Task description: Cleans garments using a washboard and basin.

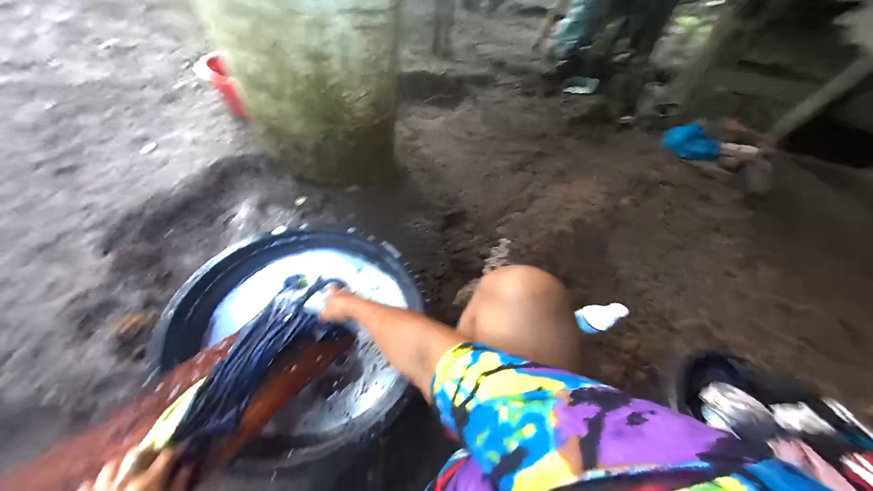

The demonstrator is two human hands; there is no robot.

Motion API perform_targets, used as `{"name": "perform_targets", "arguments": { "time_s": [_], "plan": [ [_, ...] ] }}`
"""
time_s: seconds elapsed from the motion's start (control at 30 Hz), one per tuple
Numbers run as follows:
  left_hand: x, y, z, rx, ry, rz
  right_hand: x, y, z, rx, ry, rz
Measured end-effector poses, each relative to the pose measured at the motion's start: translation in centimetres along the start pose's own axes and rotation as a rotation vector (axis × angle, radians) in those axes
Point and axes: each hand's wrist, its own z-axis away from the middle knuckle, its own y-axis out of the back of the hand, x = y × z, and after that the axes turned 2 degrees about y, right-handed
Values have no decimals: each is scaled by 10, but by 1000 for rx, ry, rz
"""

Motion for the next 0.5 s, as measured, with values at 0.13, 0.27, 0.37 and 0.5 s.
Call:
{"name": "perform_targets", "arguments": {
  "time_s": [0.13,0.27,0.37,0.5],
  "plan": [
    [12,13,4,58,38,57,78,-9,-45,273,-156,-46],
    [10,-3,-4,-44,66,52,102,-57,-63,386,-556,-43],
    [9,-9,-19,-12,65,86,39,-104,-53,336,-338,-106],
    [8,-16,-33,28,20,102,-31,-151,-16,138,276,6]
  ]
}}
